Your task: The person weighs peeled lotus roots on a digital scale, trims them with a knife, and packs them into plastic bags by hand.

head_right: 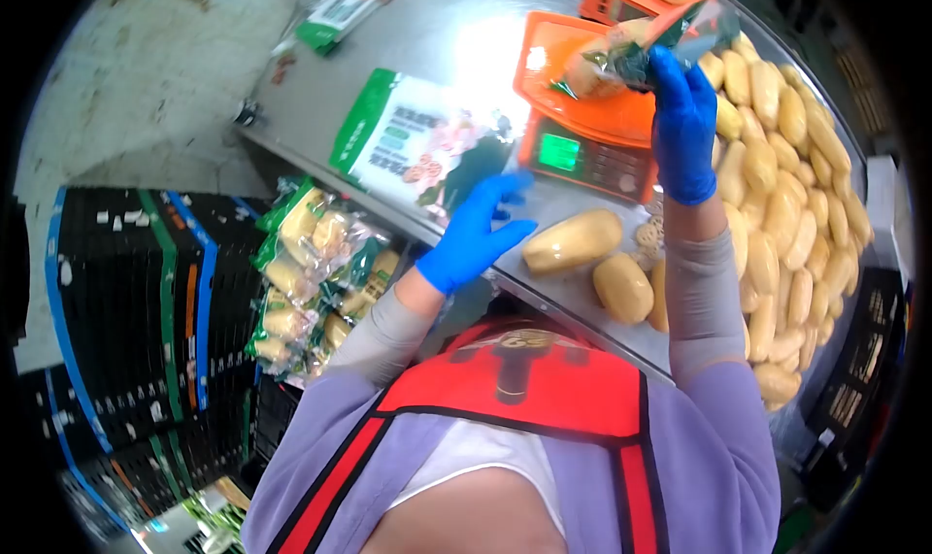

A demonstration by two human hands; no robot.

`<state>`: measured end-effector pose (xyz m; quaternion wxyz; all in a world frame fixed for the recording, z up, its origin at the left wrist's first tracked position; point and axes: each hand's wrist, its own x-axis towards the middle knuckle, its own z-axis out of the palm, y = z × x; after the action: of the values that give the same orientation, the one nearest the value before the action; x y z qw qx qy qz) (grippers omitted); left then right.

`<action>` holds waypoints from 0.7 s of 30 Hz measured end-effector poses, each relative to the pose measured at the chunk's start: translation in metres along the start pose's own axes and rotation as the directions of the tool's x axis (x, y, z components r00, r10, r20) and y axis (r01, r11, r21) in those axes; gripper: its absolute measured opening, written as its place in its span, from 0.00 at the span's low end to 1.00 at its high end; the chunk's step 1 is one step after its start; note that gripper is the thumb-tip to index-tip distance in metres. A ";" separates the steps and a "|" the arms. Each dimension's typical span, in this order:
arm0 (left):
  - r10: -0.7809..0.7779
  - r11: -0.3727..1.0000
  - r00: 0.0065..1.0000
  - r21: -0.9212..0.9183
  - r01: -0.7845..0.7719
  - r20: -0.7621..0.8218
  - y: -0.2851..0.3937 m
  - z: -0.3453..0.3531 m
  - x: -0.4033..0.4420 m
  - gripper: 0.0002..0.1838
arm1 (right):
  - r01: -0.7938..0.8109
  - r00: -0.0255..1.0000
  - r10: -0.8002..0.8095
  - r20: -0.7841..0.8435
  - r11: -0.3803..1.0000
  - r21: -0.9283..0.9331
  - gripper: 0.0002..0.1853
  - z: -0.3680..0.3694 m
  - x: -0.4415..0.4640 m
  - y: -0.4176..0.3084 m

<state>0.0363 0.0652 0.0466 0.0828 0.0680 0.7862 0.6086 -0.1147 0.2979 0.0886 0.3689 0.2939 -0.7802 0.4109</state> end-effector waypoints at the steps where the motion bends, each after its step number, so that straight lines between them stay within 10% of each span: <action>1: -0.005 1.000 1.000 0.002 0.006 -0.031 0.005 -0.005 0.001 0.32 | 0.056 0.998 -0.056 -0.004 0.993 0.101 0.19 0.011 0.015 -0.014; 3: 0.325 0.939 0.892 0.217 -0.266 -0.314 0.012 -0.013 0.002 0.46 | -0.111 0.991 0.088 0.100 0.958 0.263 0.17 0.032 0.020 -0.024; 5: 0.325 0.944 0.855 0.086 -0.318 -0.403 0.031 -0.019 -0.004 0.54 | -0.450 0.890 0.288 0.353 0.680 0.579 0.15 0.039 0.021 -0.104; 6: 0.393 0.918 0.819 0.230 -0.323 -0.419 0.040 -0.022 -0.010 0.57 | -0.284 0.937 0.130 0.325 0.824 0.490 0.13 0.044 0.011 -0.125; 8: 0.388 0.920 0.786 0.148 -0.363 -0.482 0.036 -0.023 -0.020 0.47 | -0.305 0.896 0.007 0.444 0.738 0.603 0.09 0.050 0.003 -0.167; 9: 0.444 0.880 0.780 0.377 -0.287 -0.442 0.035 -0.033 -0.029 0.41 | -0.513 0.813 0.003 0.582 0.476 0.714 0.07 0.052 0.004 -0.187; 10: 0.251 0.845 0.827 -0.304 -0.441 -0.503 0.024 -0.037 -0.044 0.36 | -0.602 0.770 0.013 0.638 0.345 0.720 0.08 0.061 0.003 -0.202; 12: 0.276 0.931 0.774 -0.042 -0.363 -0.569 0.017 -0.062 -0.080 0.24 | -0.652 0.706 -0.124 0.697 0.270 0.708 0.09 0.081 -0.010 -0.221; 13: -0.098 0.853 0.793 -0.461 -0.244 -0.602 0.020 -0.071 -0.094 0.22 | -0.605 0.679 -0.264 0.685 0.328 0.726 0.10 0.096 -0.019 -0.225; 15: -0.189 0.701 0.723 -0.607 -0.375 -0.665 -0.013 -0.089 -0.134 0.21 | -0.544 0.649 -0.370 0.665 0.385 0.745 0.11 0.124 -0.029 -0.233; 18: -0.101 0.986 0.478 -0.153 -0.072 -0.873 -0.122 -0.126 -0.216 0.26 | -0.536 0.542 -0.459 0.704 0.455 0.711 0.15 0.132 -0.033 -0.231; 20: -0.227 0.973 0.122 -0.231 -0.025 -0.966 -0.065 -0.131 -0.203 0.15 | -0.723 0.452 -0.371 0.811 0.381 0.577 0.17 0.132 -0.047 -0.222; 21: -0.327 0.943 0.100 -0.332 -0.035 -0.940 -0.083 -0.142 -0.225 0.15 | -0.726 0.447 -0.373 0.813 0.379 0.574 0.17 0.134 -0.058 -0.214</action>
<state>0.2255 -0.1363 0.0120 -0.3909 -0.4439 0.5518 0.5880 0.0357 0.0878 0.0794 -0.3685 0.4964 -0.5171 0.5920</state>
